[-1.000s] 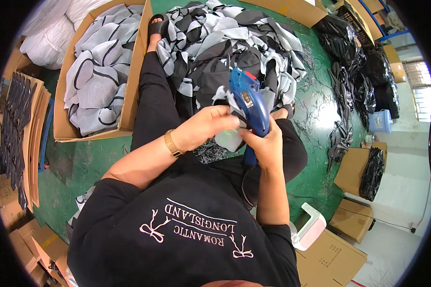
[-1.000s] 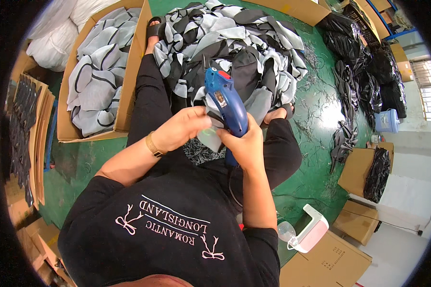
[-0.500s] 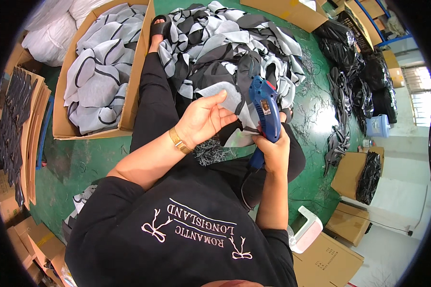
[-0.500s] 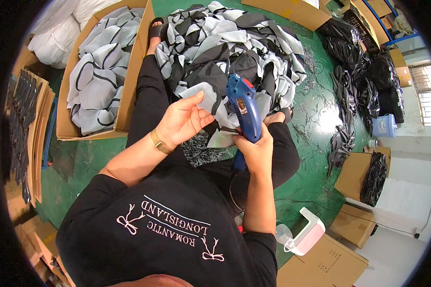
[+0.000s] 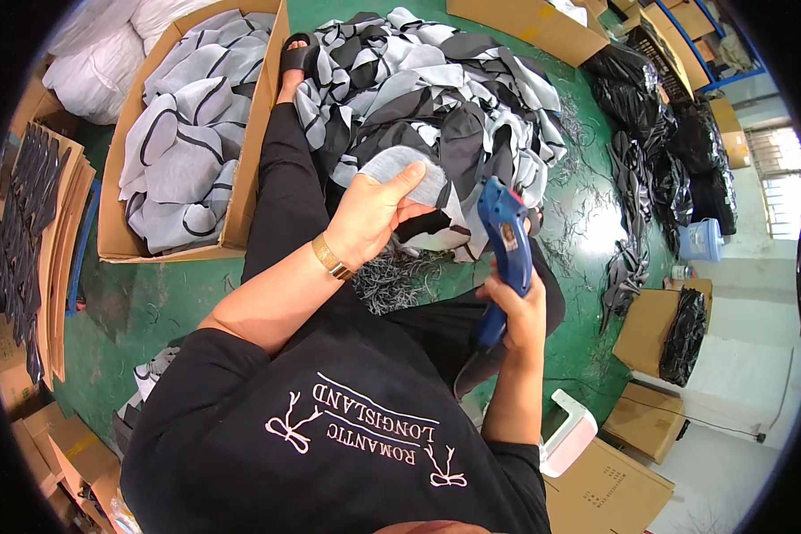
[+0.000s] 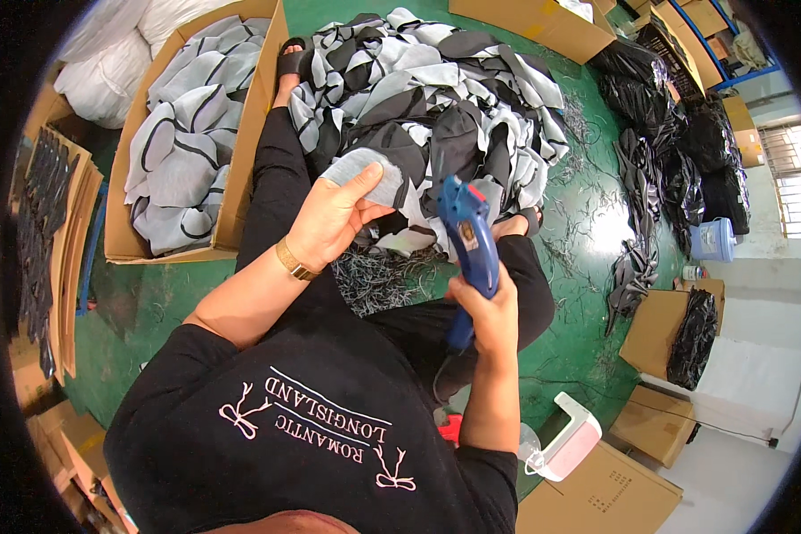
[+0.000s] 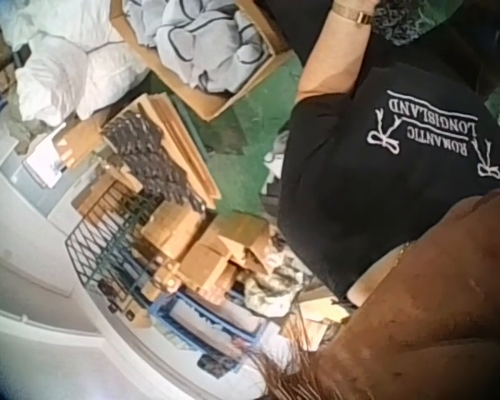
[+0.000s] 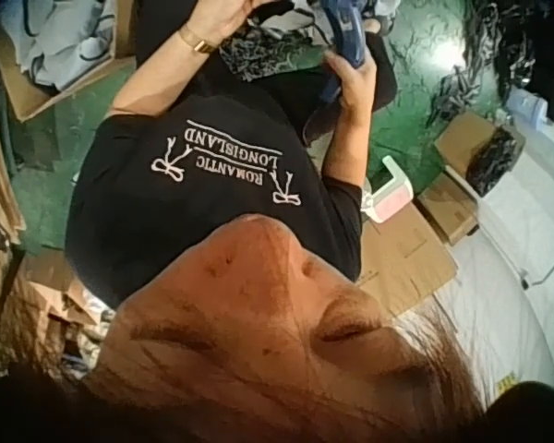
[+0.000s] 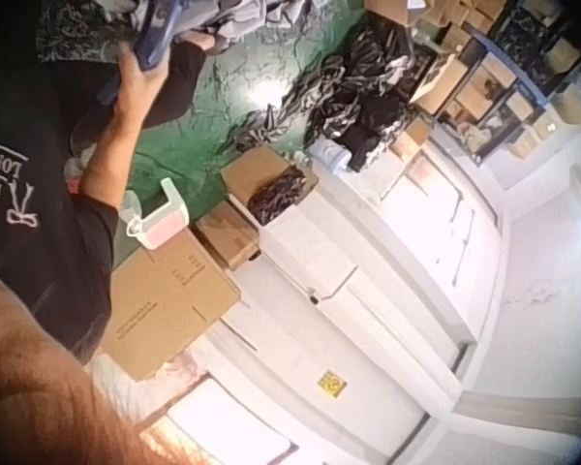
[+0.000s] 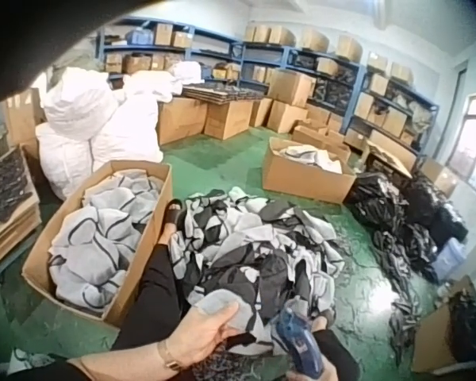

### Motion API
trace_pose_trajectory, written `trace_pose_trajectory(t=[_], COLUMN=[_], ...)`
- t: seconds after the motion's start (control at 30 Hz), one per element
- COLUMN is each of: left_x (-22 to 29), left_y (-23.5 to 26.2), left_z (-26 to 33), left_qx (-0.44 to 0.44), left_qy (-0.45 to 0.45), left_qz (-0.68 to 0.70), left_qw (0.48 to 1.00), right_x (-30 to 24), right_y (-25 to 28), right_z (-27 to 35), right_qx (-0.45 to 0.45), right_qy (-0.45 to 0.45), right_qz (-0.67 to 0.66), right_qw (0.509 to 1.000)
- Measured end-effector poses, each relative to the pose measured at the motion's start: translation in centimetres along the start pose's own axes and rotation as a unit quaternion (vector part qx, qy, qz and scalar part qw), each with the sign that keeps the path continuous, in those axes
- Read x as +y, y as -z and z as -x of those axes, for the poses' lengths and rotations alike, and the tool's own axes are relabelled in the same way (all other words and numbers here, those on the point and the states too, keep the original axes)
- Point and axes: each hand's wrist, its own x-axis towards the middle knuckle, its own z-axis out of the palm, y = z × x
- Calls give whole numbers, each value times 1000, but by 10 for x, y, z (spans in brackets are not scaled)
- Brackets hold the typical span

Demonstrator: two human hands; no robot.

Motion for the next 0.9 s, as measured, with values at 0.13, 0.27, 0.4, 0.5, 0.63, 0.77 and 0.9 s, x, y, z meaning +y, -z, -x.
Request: trace_pose_trajectory(t=[0.13, 0.27, 0.4, 0.5, 0.63, 0.77, 0.9], left_x=[-3, -4, -5, -5, -2, 2, 11], left_y=[-15, -19, -18, -14, -13, -13, -9], left_z=[1, 4, 5, 4, 5, 7, 7], left_qx=[43, 25, 1, -10, -26, -44, -84], left_qy=[-59, -75, -88, -100, -107, -106, -109], left_qz=[5, -11, -34, -45, -74, -94, -198], left_qw=[997, 997, 996, 994, 991, 989, 970], right_x=[1, 8, 11, 12, 9, 4, -2], right_y=[-4, -10, -13, -13, -13, -11, -6], right_z=[22, 28, 27, 27, 27, 26, 24], right_qx=[-33, -38, -33, -35, -37, -33, -41], right_qy=[-58, -75, -80, -83, -85, -89, -85], right_qz=[-36, -37, -49, -65, -79, -78, -69], right_qw=[997, 996, 995, 994, 993, 992, 993])
